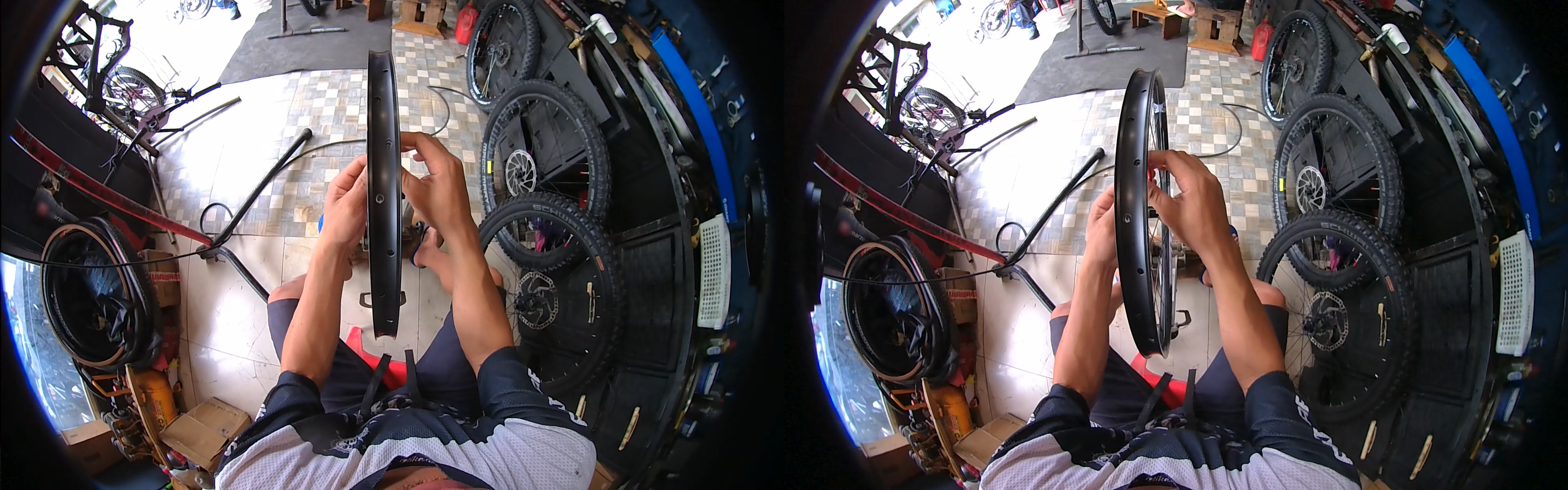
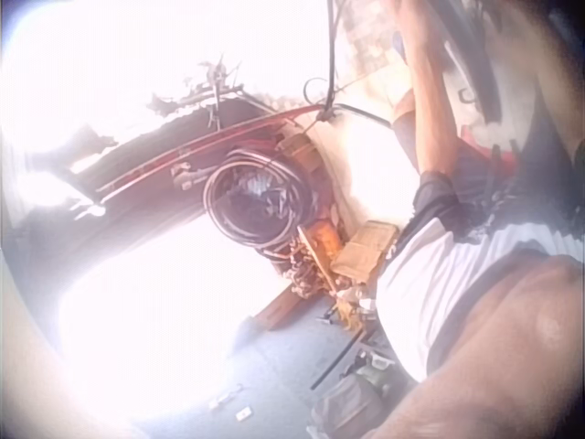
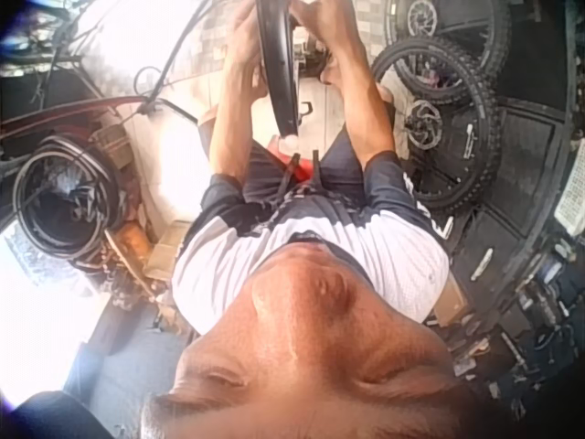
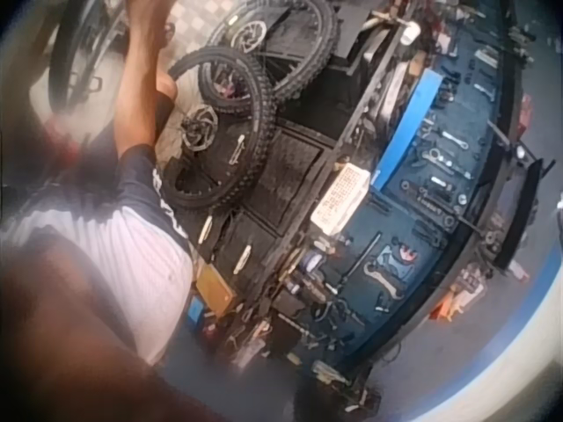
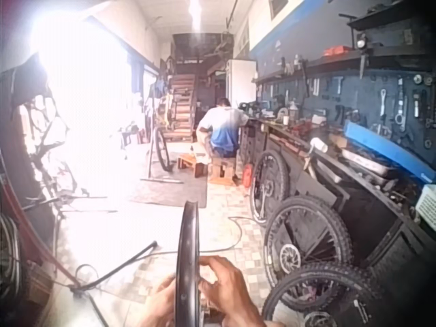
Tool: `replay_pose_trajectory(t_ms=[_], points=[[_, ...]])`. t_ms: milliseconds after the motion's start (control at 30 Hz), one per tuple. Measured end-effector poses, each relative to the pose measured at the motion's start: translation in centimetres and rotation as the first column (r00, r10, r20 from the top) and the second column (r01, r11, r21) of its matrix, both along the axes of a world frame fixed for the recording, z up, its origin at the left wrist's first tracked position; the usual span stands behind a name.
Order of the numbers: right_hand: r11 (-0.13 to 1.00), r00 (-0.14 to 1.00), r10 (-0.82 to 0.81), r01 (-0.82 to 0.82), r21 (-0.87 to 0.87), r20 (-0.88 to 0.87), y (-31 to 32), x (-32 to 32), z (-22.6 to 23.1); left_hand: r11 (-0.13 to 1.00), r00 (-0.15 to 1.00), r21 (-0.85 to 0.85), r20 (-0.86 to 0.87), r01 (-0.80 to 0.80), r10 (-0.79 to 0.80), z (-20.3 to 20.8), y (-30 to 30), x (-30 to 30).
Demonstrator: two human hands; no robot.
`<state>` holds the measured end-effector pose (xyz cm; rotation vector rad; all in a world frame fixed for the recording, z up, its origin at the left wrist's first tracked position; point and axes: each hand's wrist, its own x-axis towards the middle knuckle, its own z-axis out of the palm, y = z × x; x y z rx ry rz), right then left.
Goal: The person installs a bicycle rim onto a wheel hub mounted on a truing stand. They align the rim with the spokes and press it into place, then rotate the wheel to check fit and alignment.
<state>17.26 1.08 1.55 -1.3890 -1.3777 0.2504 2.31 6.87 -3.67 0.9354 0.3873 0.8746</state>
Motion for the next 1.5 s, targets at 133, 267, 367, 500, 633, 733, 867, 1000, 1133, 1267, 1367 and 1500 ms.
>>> replay_pose_trajectory(t_ms=[133, 267, 367, 500, 633, 733, 867, 1000, 1133, 1267, 1367, 1500], points=[[0.999, 0.997, -0.002, -0.002, -0.051, -0.071, 0.5, 0.0, 0.1, 0.973, 0.984, 0.154, -0.027, -0.17, 0.176, 0.1, -0.8, -0.1], [0.999, 0.991, 0.028, -0.033, -0.04, -0.133, 1.0, 0.2, -0.4, 0.962, 0.979, 0.178, 0.051, -0.205, 0.199, 0.6, -1.4, -0.6], [0.997, 0.979, 0.065, -0.071, -0.026, -0.195, 1.6, 0.4, -1.1, 0.959, 0.973, 0.169, 0.057, -0.229, 0.222, 0.9, -1.9, -1.1], [0.994, 0.988, 0.066, -0.077, -0.073, -0.138, 1.6, 1.1, -1.7, 0.904, 0.96, 0.325, 0.052, -0.277, 0.275, 1.4, -2.1, -1.2], [0.992, 0.983, 0.057, -0.075, -0.098, -0.172, 0.5, 1.2, -2.2, 0.88, 0.938, 0.343, 0.009, -0.329, 0.347, 2.2, -2.1, -0.5], [0.982, 0.953, 0.162, -0.181, -0.053, -0.254, -1.1, 1.5, -2.5, 0.88, 0.933, 0.327, 0.016, -0.344, 0.359, 3.0, -2.0, -0.1], [0.931, 0.9, 0.348, -0.364, -0.013, -0.262, -2.8, 1.8, -2.9, 0.857, 0.922, 0.357, 0.028, -0.371, 0.387, 3.7, -1.6, 0.4], [0.925, 0.917, 0.363, -0.376, -0.059, -0.164, -3.0, 1.4, -3.2, 0.861, 0.921, 0.364, -0.02, -0.355, 0.388, 3.9, -1.3, 0.5], [0.909, 0.906, 0.356, -0.392, -0.138, -0.229, -3.3, 1.2, -3.0, 0.859, 0.918, 0.363, -0.024, -0.361, 0.396, 4.0, -1.1, 0.6], [0.909, 0.896, 0.374, -0.406, -0.098, -0.24, -3.2, 1.1, -2.7, 0.858, 0.911, 0.348, -0.027, -0.378, 0.412, 4.0, -1.1, 0.8], [0.903, 0.886, 0.409, -0.428, -0.044, -0.22, -3.3, 1.0, -2.6, 0.852, 0.907, 0.357, -0.031, -0.383, 0.421, 4.1, -1.0, 0.8], [0.903, 0.881, 0.425, -0.427, 0.037, -0.208, -3.1, 0.8, -2.5, 0.859, 0.902, 0.338, -0.06, -0.384, 0.427, 4.4, -0.8, 1.1]])
